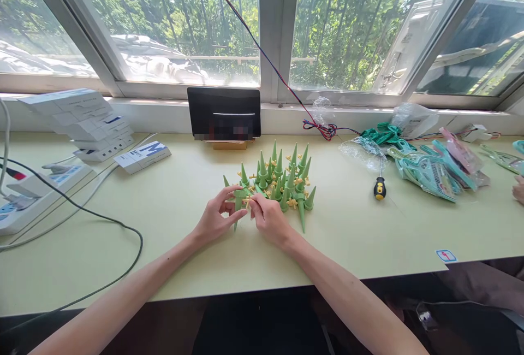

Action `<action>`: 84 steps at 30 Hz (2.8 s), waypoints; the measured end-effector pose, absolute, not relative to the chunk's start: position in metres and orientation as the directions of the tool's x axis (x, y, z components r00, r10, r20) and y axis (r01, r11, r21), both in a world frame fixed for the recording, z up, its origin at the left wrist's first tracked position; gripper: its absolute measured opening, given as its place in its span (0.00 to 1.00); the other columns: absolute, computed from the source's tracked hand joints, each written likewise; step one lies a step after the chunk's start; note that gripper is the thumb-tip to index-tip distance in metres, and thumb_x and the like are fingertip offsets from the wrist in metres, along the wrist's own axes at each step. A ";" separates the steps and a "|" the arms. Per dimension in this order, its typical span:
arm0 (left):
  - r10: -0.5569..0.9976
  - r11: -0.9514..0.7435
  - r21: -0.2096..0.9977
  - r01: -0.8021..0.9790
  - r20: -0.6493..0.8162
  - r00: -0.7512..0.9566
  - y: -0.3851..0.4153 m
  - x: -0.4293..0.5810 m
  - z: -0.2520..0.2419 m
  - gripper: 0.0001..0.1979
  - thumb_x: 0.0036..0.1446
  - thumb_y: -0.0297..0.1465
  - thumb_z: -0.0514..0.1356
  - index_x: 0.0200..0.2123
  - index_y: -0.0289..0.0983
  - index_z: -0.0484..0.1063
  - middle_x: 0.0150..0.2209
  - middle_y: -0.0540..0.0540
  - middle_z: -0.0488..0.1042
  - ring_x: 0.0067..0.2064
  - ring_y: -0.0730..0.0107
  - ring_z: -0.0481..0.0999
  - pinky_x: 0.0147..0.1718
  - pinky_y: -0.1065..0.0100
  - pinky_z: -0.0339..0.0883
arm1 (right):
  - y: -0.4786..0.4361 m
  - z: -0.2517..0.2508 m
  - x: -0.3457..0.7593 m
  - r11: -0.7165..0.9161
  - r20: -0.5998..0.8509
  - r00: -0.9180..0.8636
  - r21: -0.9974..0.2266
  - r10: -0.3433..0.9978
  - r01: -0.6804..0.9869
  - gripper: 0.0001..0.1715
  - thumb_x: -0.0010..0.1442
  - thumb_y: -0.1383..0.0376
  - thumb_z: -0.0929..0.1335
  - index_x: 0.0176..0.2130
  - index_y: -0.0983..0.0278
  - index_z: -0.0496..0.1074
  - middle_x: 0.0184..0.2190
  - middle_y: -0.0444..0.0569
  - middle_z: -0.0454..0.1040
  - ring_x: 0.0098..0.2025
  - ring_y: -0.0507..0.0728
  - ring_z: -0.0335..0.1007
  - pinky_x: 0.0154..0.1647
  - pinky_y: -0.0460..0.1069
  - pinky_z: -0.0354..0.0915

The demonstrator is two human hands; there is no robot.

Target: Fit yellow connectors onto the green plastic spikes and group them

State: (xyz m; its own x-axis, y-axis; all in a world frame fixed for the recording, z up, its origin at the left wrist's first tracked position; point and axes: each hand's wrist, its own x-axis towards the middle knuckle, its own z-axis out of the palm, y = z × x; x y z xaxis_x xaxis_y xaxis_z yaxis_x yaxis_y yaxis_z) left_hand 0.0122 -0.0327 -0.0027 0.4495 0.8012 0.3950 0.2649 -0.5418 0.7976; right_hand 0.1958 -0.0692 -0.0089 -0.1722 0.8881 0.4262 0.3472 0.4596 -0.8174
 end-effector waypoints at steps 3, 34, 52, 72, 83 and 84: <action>0.812 -0.538 0.789 0.295 0.393 0.432 -0.032 0.013 -0.004 0.24 0.57 0.38 0.65 0.55 0.39 0.65 0.22 0.58 0.60 0.20 0.80 0.60 0.24 0.74 0.61 | -0.070 -0.009 0.195 0.480 0.445 -0.183 -0.796 0.877 0.368 0.17 0.72 0.61 0.58 0.31 0.61 0.62 0.23 0.42 0.67 0.22 0.51 0.59 0.27 0.46 0.57; 0.804 -0.580 0.756 0.303 0.472 0.362 -0.031 0.014 -0.010 0.18 0.59 0.43 0.64 0.45 0.38 0.71 0.21 0.54 0.69 0.20 0.77 0.65 0.21 0.74 0.61 | -0.070 -0.012 0.193 0.421 0.379 -0.185 -0.844 0.907 0.333 0.21 0.71 0.58 0.59 0.27 0.61 0.63 0.18 0.41 0.61 0.19 0.51 0.54 0.23 0.47 0.53; 0.887 -0.375 0.921 0.109 0.321 0.333 -0.031 0.014 -0.001 0.18 0.62 0.38 0.60 0.54 0.41 0.70 0.36 0.49 0.66 0.21 0.84 0.59 0.19 0.76 0.55 | -0.071 -0.001 0.194 0.419 0.411 -0.103 -0.829 0.906 0.370 0.13 0.68 0.58 0.64 0.45 0.64 0.71 0.30 0.48 0.76 0.28 0.54 0.69 0.28 0.48 0.64; 0.828 -0.442 0.889 0.122 0.352 0.437 -0.031 0.011 -0.008 0.20 0.64 0.39 0.59 0.56 0.39 0.70 0.33 0.48 0.68 0.21 0.82 0.61 0.19 0.77 0.59 | -0.070 -0.009 0.194 0.472 0.495 -0.052 -0.785 0.867 0.400 0.15 0.67 0.58 0.64 0.31 0.62 0.70 0.23 0.44 0.67 0.23 0.52 0.62 0.26 0.48 0.59; 0.784 -0.512 0.845 0.153 0.388 0.485 -0.033 0.012 -0.005 0.18 0.65 0.35 0.57 0.56 0.37 0.68 0.26 0.51 0.67 0.23 0.78 0.64 0.23 0.75 0.61 | -0.073 0.001 0.191 0.265 0.263 -0.035 -0.957 0.964 0.121 0.15 0.61 0.55 0.69 0.28 0.62 0.68 0.21 0.43 0.69 0.18 0.51 0.64 0.19 0.47 0.60; 0.781 -0.520 0.840 0.156 0.393 0.486 -0.033 0.012 -0.004 0.18 0.65 0.35 0.57 0.56 0.36 0.68 0.26 0.51 0.67 0.23 0.78 0.63 0.24 0.74 0.61 | -0.073 0.002 0.191 0.245 0.242 -0.034 -0.965 0.970 0.097 0.16 0.60 0.54 0.69 0.28 0.62 0.68 0.20 0.43 0.69 0.17 0.51 0.64 0.18 0.47 0.60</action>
State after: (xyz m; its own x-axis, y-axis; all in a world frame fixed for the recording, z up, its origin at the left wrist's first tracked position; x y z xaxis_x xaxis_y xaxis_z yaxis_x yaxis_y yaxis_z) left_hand 0.0118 -0.0331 -0.0043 0.4858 0.7808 0.3928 0.1558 -0.5195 0.8401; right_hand 0.1911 -0.0734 0.0021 -0.0342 0.9696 0.2424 0.0975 0.2447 -0.9647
